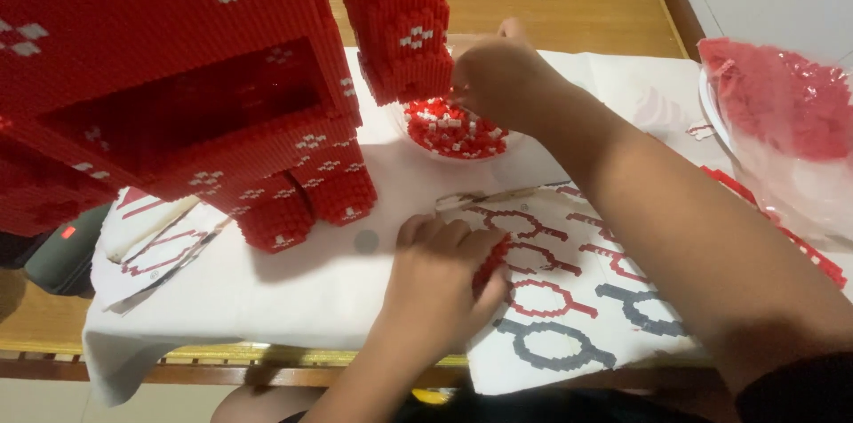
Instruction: Assembling small red and white plastic toy parts onto a template to create a pixel-art style design.
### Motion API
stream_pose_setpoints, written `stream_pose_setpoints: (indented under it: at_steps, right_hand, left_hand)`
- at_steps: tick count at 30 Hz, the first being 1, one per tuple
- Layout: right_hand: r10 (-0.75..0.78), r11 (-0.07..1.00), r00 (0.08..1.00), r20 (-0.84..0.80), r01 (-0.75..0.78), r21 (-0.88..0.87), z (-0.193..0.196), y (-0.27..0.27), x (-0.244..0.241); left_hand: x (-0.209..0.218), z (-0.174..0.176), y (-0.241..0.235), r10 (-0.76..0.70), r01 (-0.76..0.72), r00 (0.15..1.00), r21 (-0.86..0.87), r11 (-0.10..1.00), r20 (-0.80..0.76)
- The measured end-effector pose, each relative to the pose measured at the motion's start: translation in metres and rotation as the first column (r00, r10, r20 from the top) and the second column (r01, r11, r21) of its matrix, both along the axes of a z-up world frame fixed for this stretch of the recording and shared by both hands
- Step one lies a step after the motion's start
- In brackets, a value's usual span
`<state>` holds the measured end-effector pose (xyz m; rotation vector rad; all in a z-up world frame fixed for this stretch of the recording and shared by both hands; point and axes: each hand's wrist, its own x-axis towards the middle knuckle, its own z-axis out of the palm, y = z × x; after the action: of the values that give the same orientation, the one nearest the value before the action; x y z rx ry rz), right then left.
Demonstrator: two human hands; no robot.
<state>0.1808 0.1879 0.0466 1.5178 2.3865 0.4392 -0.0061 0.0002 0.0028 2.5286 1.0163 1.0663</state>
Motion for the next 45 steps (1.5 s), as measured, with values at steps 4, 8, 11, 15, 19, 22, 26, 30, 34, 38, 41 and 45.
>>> stream_pose_setpoints:
  at_steps: [4, 8, 11, 15, 19, 22, 26, 30, 34, 38, 41, 45]
  right_hand:
    - [0.182, 0.789, 0.927, 0.329, -0.337, 0.514, -0.017, -0.001, 0.001]
    - [0.24, 0.925, 0.969, -0.052, -0.212, 0.314, -0.016, 0.0, -0.003]
    - [0.285, 0.887, 0.958, -0.019, -0.257, 0.384, -0.019, 0.004, -0.002]
    - [0.379, 0.723, 0.924, 0.055, -0.332, 0.606, -0.025, 0.005, -0.001]
    - [0.158, 0.983, 0.98, -0.117, -0.146, 0.109, -0.016, 0.015, -0.012]
    - [0.369, 0.849, 0.927, -0.06, -0.311, 0.427, -0.012, 0.007, -0.008]
    - [0.149, 0.989, 0.938, -0.313, -0.136, 0.064, 0.03, -0.035, 0.0]
    - [-0.338, 0.928, 0.821, -0.461, 0.209, -0.308, 0.081, -0.114, 0.0]
    - [-0.488, 0.859, 0.666, -0.565, 0.252, -0.445, 0.038, -0.18, 0.031]
    - [-0.077, 0.975, 0.66, -0.747, -0.105, -0.194, -0.024, -0.216, 0.059]
    - [-0.086, 0.987, 0.644, -0.76, -0.049, -0.153, -0.036, -0.226, 0.057]
    - [-0.107, 0.99, 0.581, -0.807, -0.011, -0.139, -0.042, -0.23, 0.06]
  left_hand:
    - [0.0, 0.001, 0.0, -0.002, 0.002, 1.0, -0.002, 1.0, -0.003]
    - [0.001, 0.001, -0.001, -0.005, 0.005, 1.0, -0.034, 0.999, 0.008]
    - [0.0, 0.001, -0.001, 0.001, -0.001, 1.0, -0.019, 1.0, 0.003]
    - [0.0, 0.002, 0.0, -0.011, 0.01, 1.0, -0.028, 1.0, -0.02]
    - [0.0, 0.002, 0.0, -0.012, 0.012, 1.0, -0.027, 1.0, -0.012]
    - [0.0, 0.003, -0.001, -0.016, 0.015, 1.0, -0.028, 1.0, -0.025]
    - [-0.003, 0.009, -0.002, -0.029, 0.024, 0.999, -0.131, 0.991, -0.036]
    - [-0.007, 0.013, -0.001, -0.068, 0.071, 0.997, -0.185, 0.98, 0.022]
    - [-0.008, 0.016, 0.003, -0.092, 0.1, 0.995, -0.202, 0.974, 0.048]
    - [-0.009, 0.017, 0.004, -0.084, 0.109, 0.991, -0.257, 0.96, 0.107]
    - [-0.011, 0.013, 0.004, -0.074, 0.113, 0.99, -0.35, 0.93, 0.123]
    - [-0.011, 0.011, 0.005, -0.019, 0.082, 0.991, -0.486, 0.87, 0.133]
